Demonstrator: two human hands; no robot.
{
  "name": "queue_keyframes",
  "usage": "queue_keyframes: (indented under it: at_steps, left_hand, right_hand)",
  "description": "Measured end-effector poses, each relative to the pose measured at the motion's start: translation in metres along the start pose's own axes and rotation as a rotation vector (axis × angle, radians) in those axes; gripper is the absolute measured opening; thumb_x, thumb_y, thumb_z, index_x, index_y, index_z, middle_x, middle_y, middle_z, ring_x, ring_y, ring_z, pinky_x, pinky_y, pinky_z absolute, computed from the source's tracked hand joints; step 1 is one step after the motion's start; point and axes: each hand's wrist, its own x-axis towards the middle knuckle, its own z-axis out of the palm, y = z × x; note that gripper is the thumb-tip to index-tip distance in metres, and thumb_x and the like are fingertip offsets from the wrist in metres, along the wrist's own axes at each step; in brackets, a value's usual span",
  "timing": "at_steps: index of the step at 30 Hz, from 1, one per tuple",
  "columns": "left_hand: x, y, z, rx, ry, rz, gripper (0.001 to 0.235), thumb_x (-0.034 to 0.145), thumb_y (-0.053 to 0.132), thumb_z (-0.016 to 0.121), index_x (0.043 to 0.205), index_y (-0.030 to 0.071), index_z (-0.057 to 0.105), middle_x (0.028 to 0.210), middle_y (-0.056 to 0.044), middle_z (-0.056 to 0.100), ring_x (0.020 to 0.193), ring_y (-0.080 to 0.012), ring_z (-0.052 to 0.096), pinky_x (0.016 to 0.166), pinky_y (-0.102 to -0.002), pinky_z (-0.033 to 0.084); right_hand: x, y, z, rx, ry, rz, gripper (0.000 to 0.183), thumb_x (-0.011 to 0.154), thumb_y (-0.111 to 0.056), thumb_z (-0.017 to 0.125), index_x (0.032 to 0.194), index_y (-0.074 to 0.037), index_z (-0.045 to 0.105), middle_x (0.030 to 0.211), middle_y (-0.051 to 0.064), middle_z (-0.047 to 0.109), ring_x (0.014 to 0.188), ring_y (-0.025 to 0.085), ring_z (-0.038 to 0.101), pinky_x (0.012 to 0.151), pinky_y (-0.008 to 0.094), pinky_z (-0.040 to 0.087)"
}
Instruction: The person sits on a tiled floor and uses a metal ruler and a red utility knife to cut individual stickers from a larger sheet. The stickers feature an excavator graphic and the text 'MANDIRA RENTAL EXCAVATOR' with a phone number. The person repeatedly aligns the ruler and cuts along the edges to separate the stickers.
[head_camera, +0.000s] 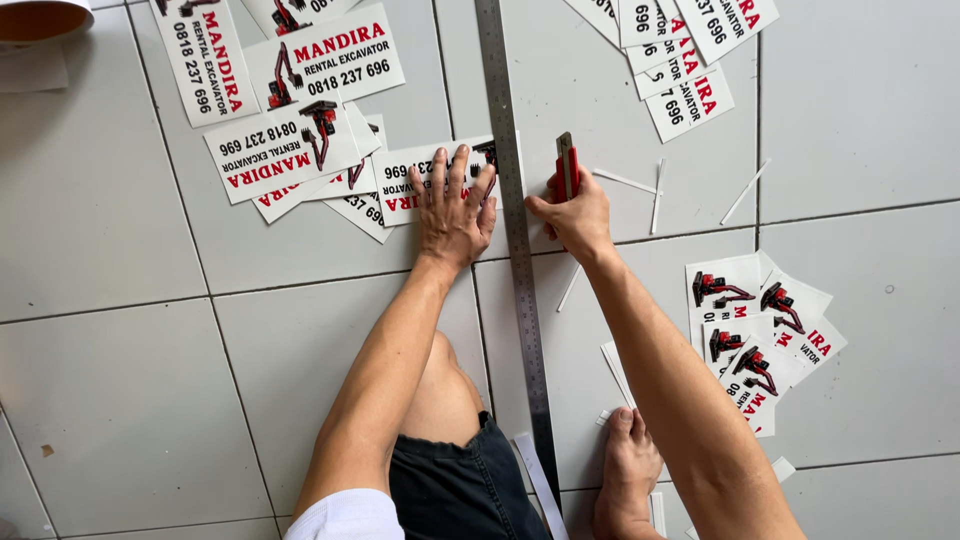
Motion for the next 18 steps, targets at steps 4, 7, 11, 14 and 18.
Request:
queue_keyframes:
  at_steps: [4, 7, 11, 14, 18]
  left_hand:
    - [0.004, 0.005, -0.016, -0.02, -0.059, -0.007, 0.056, 0.102, 0.04, 0.041, 0.156, 0.046, 0.03, 0.158, -0.015, 0.033, 0.15, -0.0453, 0.021, 0.11, -0.079, 0.008]
    - [0.005, 0.004, -0.016, 0.003, -0.08, 0.011, 0.054, 0.103, 0.04, 0.04, 0.155, 0.047, 0.033, 0.159, -0.016, 0.032, 0.151, -0.0464, 0.019, 0.109, -0.081, 0.011]
    - [0.004, 0.006, -0.014, 0.006, -0.129, 0.026, 0.052, 0.103, 0.04, 0.038, 0.155, 0.046, 0.035, 0.164, -0.012, 0.026, 0.152, -0.0426, 0.014, 0.109, -0.081, 0.007]
    - [0.012, 0.01, -0.024, 0.059, -0.16, 0.111, 0.052, 0.104, 0.038, 0.037, 0.156, 0.034, 0.04, 0.168, -0.006, 0.022, 0.155, -0.0358, 0.01, 0.113, -0.078, 0.007]
    - [0.026, 0.009, -0.034, 0.075, -0.436, 0.167, 0.072, 0.102, 0.066, 0.027, 0.157, 0.022, 0.041, 0.168, -0.001, 0.03, 0.155, -0.0306, 0.021, 0.121, -0.071, 0.009]
  right_hand:
    - [0.0, -0.001, 0.0, 0.015, 0.004, 0.0, 0.035, 0.078, -0.008, 0.086, 0.102, 0.001, 0.062, 0.073, 0.016, 0.066, 0.046, 0.02, 0.064, 0.035, 0.029, 0.052]
    - [0.001, -0.003, 0.001, 0.013, 0.007, 0.014, 0.034, 0.078, -0.008, 0.085, 0.102, 0.001, 0.062, 0.074, 0.016, 0.066, 0.046, 0.02, 0.064, 0.035, 0.029, 0.052]
    - [-0.004, -0.004, 0.001, -0.072, 0.012, 0.034, 0.049, 0.08, -0.01, 0.083, 0.119, -0.001, 0.054, 0.08, 0.016, 0.067, 0.05, 0.02, 0.066, 0.039, 0.029, 0.055]
    - [-0.004, 0.01, 0.0, -0.1, -0.028, 0.043, 0.068, 0.084, -0.017, 0.074, 0.139, -0.006, 0.036, 0.09, 0.014, 0.066, 0.063, 0.022, 0.069, 0.054, 0.036, 0.058]
    - [-0.009, 0.01, -0.006, 0.04, -0.193, -0.066, 0.079, 0.088, -0.001, 0.053, 0.155, 0.003, 0.012, 0.12, 0.027, 0.055, 0.093, 0.032, 0.067, 0.08, 0.041, 0.061]
